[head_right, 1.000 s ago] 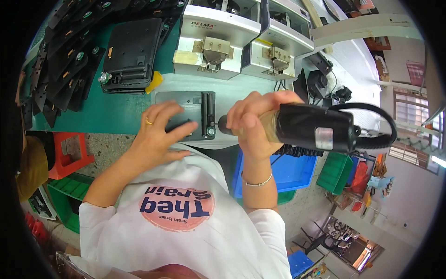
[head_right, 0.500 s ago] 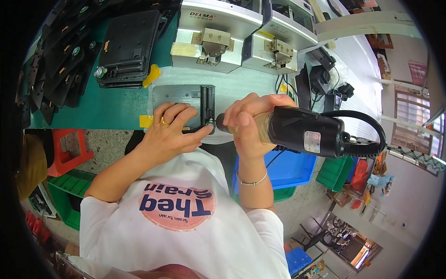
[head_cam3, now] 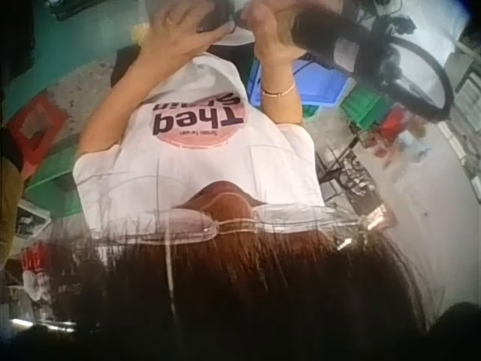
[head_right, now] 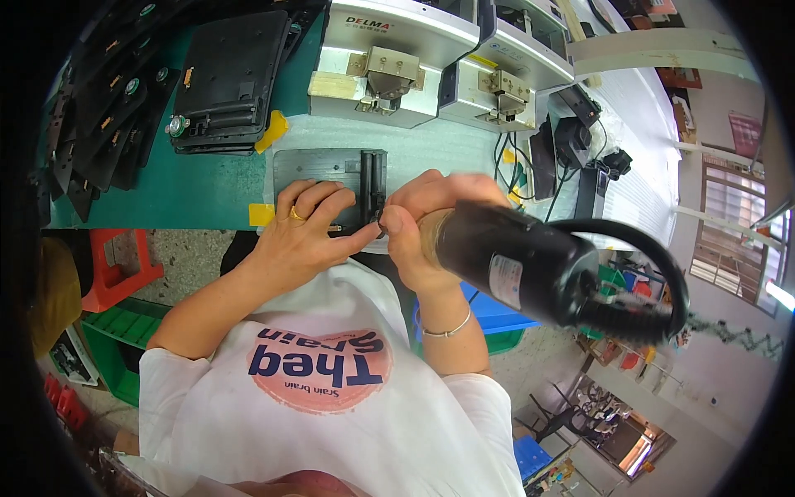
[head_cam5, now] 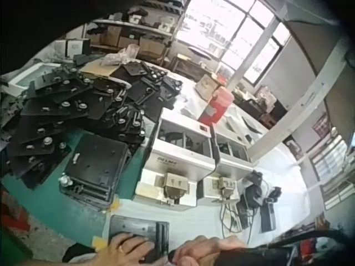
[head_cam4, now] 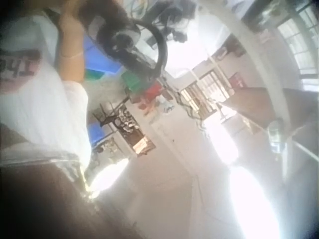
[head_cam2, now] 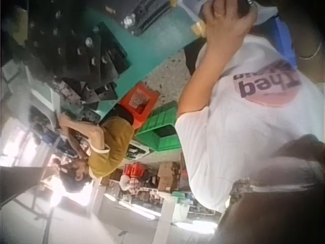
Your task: The person assembles electronic components by driving screws into plastic housings using an electric screwdriver.
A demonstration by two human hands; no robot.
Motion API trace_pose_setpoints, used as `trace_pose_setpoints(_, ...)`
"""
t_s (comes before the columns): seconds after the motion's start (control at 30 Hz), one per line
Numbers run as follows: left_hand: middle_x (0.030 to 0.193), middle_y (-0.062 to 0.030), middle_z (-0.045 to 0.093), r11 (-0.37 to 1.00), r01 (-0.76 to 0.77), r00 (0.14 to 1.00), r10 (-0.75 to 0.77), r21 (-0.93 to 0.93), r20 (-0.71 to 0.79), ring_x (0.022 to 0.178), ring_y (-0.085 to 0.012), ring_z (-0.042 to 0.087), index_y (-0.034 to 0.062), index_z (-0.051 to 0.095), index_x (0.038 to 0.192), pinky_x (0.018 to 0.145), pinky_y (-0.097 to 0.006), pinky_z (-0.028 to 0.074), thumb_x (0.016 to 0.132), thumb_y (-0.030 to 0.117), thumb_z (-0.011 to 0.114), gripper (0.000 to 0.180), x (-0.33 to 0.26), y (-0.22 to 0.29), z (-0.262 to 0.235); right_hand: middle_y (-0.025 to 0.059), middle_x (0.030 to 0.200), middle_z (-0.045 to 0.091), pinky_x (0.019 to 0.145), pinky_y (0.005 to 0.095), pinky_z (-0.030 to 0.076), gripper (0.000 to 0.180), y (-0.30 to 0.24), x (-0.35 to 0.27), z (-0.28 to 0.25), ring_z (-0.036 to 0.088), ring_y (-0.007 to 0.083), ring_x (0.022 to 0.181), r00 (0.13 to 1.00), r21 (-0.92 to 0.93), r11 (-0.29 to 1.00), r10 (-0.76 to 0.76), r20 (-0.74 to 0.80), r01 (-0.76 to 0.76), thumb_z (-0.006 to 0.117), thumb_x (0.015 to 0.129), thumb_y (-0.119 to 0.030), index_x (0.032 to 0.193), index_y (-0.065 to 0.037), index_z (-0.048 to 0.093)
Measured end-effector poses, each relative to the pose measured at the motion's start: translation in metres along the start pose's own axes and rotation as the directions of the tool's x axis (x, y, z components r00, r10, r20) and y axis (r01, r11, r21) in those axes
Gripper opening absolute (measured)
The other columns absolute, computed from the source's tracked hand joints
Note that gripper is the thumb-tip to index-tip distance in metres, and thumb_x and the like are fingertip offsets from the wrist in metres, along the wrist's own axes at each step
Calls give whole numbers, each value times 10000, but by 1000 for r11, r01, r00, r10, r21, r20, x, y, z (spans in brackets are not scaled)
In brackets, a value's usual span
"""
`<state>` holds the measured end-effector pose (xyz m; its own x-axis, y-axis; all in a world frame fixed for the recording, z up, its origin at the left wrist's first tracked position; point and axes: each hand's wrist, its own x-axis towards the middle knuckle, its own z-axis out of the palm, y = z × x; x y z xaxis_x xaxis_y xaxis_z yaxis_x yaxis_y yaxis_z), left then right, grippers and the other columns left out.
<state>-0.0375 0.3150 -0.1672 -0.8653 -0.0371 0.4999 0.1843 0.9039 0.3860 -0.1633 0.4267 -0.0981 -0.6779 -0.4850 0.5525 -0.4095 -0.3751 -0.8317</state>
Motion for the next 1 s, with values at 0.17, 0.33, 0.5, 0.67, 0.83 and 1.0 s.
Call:
trace_pose_setpoints(0.17, 1156, -59, 517, 999, 2, 1000, -2, -39, 6, 1148, -244, 482, 276, 680, 1046, 1002, -446, 357, 710, 160, 690, 355, 0, -2, -1, 62, 726, 569, 549, 313, 527, 482, 4, -5, 0, 559, 164, 575, 996, -22, 996, -86, 23, 86, 686, 833, 33, 1138, -95, 336)
trace_pose_setpoints(0.33, 1152, -59, 513, 999, 5, 1000, -5, -39, 11, 1153, -247, 477, 273, 667, 1067, 1012, -453, 358, 731, 136, 664, 363, 0, 0, -2, 65, 736, 540, 548, 317, 536, 482, 2, -6, 1, 554, 172, 549, 998, 38, 997, -61, -21, 62, 688, 835, 34, 1110, -102, 316)
trace_pose_setpoints(0.5, 1150, -63, 511, 999, 6, 1000, -5, -41, 14, 1152, -252, 476, 280, 665, 1074, 1009, -454, 361, 742, 131, 657, 364, 1, -1, -2, 54, 732, 558, 551, 311, 530, 599, 0, -1, -2, 559, 169, 552, 999, 43, 998, 44, -11, -43, 700, 854, -24, 1279, -78, 281)
trace_pose_setpoints(0.67, 1150, -67, 507, 999, 11, 1000, -10, -44, 19, 1157, -254, 471, 290, 664, 1078, 1008, -449, 364, 741, 135, 654, 371, 2, -4, -1, 38, 688, 527, 510, 313, 495, 563, -1, 6, 0, 526, 173, 552, 996, -21, 999, 34, 80, -33, 717, 839, -17, 1245, -119, 341)
trace_pose_setpoints(0.83, 1123, -69, 532, 996, 27, 1000, -27, -88, 7, 1144, -243, 494, 265, 639, 1110, 1010, -433, 370, 790, 134, 613, 347, 4, -2, -4, 26, 667, 488, 461, 312, 473, 465, -3, 7, 4, 464, 161, 530, 993, -48, 999, 21, 117, -16, 719, 837, -15, 1104, -158, 366)
trace_pose_setpoints(1.0, 1102, -69, 543, 998, 13, 1000, -13, -68, 0, 1117, -242, 515, 261, 656, 1090, 1003, -434, 378, 782, 144, 616, 332, 5, 0, -3, 28, 653, 486, 469, 303, 478, 461, -1, -1, 0, 468, 162, 526, 999, -63, 998, 22, 46, -19, 717, 839, -47, 1126, -142, 369)
